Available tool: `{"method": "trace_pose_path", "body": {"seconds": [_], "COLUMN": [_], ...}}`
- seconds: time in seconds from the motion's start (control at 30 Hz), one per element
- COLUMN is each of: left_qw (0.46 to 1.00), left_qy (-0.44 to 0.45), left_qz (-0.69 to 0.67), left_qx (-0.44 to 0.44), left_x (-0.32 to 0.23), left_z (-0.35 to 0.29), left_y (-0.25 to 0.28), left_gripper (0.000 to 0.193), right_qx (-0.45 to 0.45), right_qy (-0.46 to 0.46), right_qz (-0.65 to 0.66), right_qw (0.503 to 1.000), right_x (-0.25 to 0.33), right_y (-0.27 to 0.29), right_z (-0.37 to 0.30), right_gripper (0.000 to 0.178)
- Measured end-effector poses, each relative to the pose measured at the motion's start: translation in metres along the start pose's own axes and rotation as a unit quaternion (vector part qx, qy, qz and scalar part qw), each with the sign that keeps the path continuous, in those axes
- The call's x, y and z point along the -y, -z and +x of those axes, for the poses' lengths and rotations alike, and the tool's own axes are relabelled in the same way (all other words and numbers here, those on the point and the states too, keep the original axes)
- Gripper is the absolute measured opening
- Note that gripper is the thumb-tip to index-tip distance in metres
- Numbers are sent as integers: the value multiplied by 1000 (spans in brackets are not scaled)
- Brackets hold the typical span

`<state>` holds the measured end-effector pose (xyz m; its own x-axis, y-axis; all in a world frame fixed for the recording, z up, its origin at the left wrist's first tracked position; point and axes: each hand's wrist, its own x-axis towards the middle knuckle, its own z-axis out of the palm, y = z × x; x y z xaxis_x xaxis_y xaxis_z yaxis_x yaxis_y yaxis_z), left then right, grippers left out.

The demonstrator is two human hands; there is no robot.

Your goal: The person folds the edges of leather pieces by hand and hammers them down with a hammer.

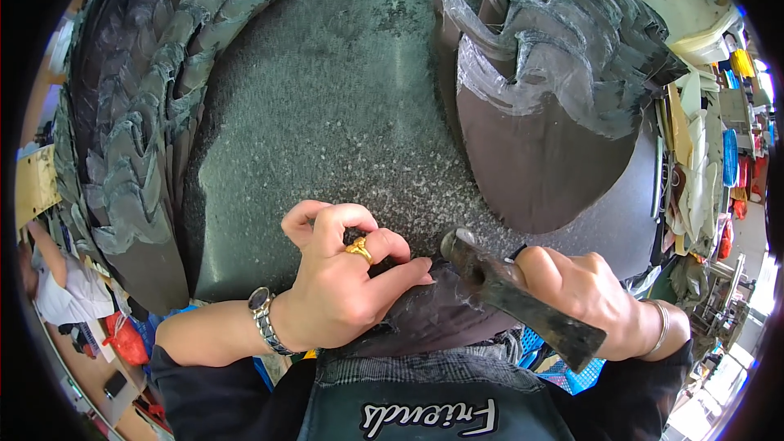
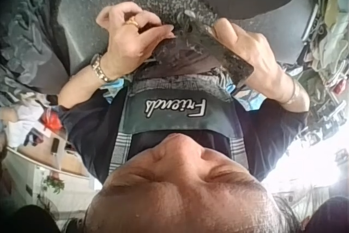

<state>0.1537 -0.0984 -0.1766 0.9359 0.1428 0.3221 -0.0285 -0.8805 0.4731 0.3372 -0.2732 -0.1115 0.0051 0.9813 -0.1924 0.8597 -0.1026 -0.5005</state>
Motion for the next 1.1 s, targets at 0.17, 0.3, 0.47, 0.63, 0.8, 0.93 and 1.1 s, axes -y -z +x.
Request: {"method": "trace_pose_path", "body": {"seconds": [0.17,0.3,0.47,0.63,0.8,0.93,1.1], "left_qw": [998,995,994,999,994,995,995], "left_qy": [-25,-47,-50,20,16,97,23], "left_qz": [50,88,94,39,108,-2,100], "left_qx": [-9,-16,-23,-22,-31,-22,-13], "left_x": [-5,-7,-11,-7,-20,-16,-23], "left_z": [0,-3,-5,-13,-15,-16,-18], "left_y": [1,0,0,1,0,1,4], "left_gripper": [26,26,27,28,28,28,26], "right_qx": [-3,14,21,16,28,28,17], "right_qy": [4,4,32,33,28,17,45], "right_qz": [7,-2,-27,-7,-8,7,-13], "right_qw": [1000,1000,999,999,999,999,999], "right_x": [0,3,6,0,3,3,3], "right_y": [-1,3,4,0,3,1,1], "right_z": [1,3,7,6,3,4,6], "right_gripper": [23,23,23,22,21,21,22]}}
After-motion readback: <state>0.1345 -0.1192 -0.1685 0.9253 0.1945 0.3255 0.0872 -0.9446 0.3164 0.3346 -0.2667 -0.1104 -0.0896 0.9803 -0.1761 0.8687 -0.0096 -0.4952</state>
